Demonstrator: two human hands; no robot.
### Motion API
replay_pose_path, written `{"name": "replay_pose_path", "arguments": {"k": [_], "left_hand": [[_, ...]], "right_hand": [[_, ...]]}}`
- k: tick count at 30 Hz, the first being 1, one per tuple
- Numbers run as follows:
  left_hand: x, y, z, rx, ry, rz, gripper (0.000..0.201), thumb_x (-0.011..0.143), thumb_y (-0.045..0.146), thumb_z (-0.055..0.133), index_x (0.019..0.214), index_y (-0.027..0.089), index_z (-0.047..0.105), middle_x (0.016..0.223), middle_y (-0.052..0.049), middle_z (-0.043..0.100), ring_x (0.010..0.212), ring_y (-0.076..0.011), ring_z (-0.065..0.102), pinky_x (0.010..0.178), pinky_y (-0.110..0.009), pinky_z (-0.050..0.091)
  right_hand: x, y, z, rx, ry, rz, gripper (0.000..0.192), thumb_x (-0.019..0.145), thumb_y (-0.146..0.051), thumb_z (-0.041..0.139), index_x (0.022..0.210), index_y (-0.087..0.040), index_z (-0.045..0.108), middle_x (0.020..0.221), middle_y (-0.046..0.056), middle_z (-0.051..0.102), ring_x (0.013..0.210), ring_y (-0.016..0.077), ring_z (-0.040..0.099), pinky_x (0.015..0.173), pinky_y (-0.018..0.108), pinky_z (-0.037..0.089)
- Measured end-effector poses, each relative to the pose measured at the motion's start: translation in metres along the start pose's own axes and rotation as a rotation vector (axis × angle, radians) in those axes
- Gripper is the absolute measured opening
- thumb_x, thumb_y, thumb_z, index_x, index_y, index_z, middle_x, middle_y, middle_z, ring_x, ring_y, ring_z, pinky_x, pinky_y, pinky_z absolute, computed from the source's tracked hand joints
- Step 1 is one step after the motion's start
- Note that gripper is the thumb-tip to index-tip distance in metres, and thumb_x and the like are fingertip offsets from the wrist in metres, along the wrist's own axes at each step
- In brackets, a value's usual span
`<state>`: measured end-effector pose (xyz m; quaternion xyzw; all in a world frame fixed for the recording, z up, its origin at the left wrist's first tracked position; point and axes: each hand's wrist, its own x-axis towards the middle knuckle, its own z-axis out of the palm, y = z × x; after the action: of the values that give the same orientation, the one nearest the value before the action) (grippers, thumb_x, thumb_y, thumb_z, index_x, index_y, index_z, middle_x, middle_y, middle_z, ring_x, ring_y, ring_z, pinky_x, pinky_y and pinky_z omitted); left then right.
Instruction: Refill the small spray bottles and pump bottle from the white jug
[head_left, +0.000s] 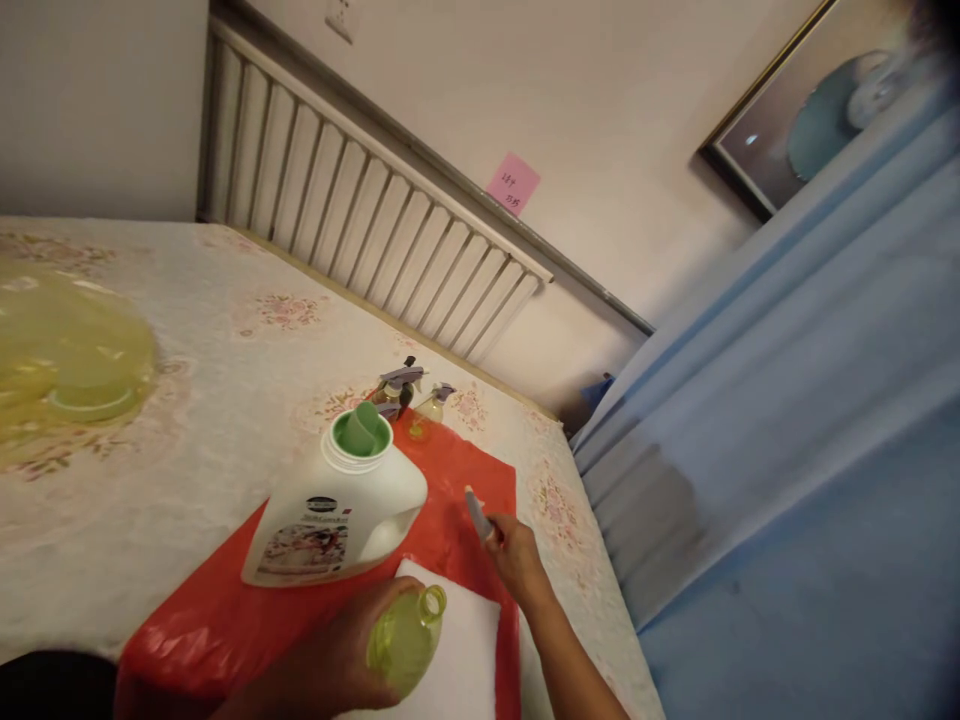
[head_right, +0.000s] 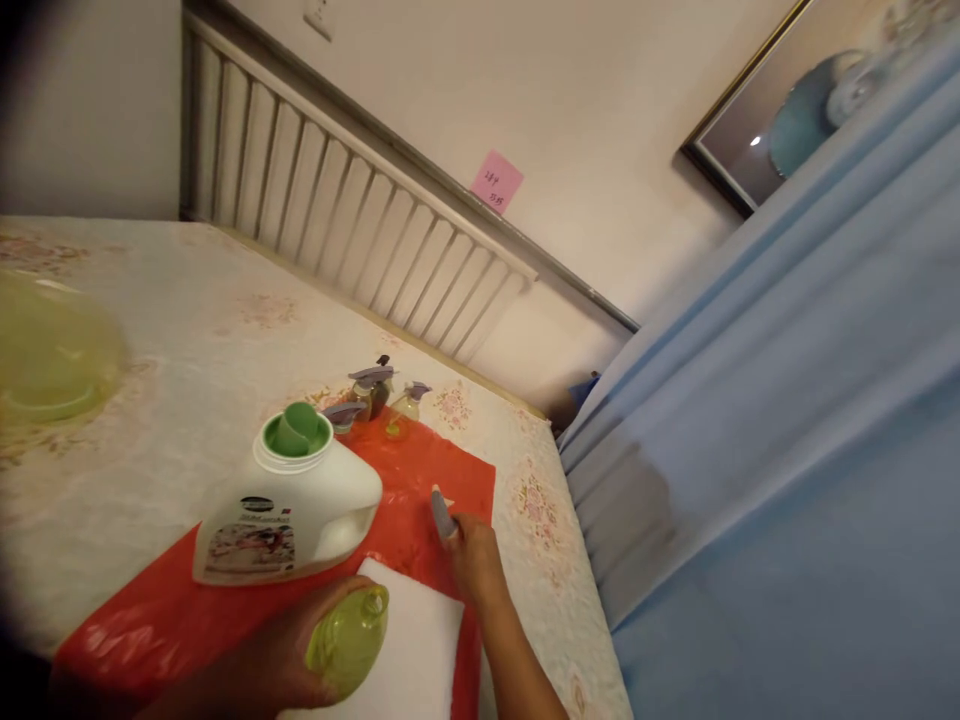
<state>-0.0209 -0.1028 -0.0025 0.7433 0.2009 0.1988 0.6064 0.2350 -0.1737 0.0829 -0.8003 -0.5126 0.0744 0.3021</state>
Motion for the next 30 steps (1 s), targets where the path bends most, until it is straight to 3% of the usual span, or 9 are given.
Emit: {"name": "replay_pose_path", "arguments": {"k": [6,12,18,24,30], "left_hand": [[0.013,0.012,0.016,-0.032,0.11,0.029,0.08,0.059,0.027,0.075,0.135,0.029,0.05,0.14,-0.005,0.057,0.129,-0.0371,0.051,0.109,-0.048,0.044],[0.037,0.025,0.032,0.037,0.223,0.063,0.077,0.057,0.019,0.074,0.13,0.024,0.05,0.134,-0.007,0.06,0.124,-0.0337,0.055,0.105,-0.043,0.047],[0.067,0.036,0.043,0.025,0.3,0.026,0.078,0.061,0.024,0.074,0.133,0.022,0.043,0.131,-0.009,0.062,0.118,-0.0284,0.06,0.101,-0.041,0.049],[0.096,0.03,0.055,0.042,0.364,0.038,0.081,0.058,0.026,0.076,0.133,0.019,0.046,0.135,-0.015,0.059,0.122,-0.0323,0.058,0.104,-0.046,0.046],[0.117,0.022,0.064,0.042,0.429,0.01,0.08,0.057,0.026,0.075,0.132,0.019,0.047,0.139,-0.016,0.056,0.13,-0.0335,0.051,0.108,-0.048,0.041]], "right_hand": [[-0.025,-0.014,-0.05,0.211,0.071,0.002,0.016,0.076,-0.023,0.056,0.085,-0.018,0.069,0.073,-0.001,0.061,0.066,0.0159,0.052,0.063,0.026,0.04],[-0.052,-0.029,-0.08,0.563,0.167,-0.019,0.026,0.079,-0.033,0.066,0.1,-0.017,0.07,0.091,0.005,0.067,0.081,0.0207,0.058,0.072,0.03,0.048],[-0.073,-0.032,-0.092,0.712,0.26,0.004,0.036,0.079,-0.038,0.072,0.11,-0.02,0.069,0.102,0.007,0.068,0.087,0.022,0.059,0.074,0.032,0.049],[-0.075,-0.034,-0.101,0.744,0.347,0.016,0.037,0.08,-0.037,0.072,0.113,-0.019,0.068,0.096,0.005,0.067,0.084,0.0201,0.058,0.074,0.032,0.049],[-0.069,-0.034,-0.104,0.769,0.339,0.024,0.033,0.08,-0.036,0.072,0.107,-0.019,0.07,0.095,0.005,0.067,0.084,0.0194,0.058,0.075,0.032,0.05]]}}
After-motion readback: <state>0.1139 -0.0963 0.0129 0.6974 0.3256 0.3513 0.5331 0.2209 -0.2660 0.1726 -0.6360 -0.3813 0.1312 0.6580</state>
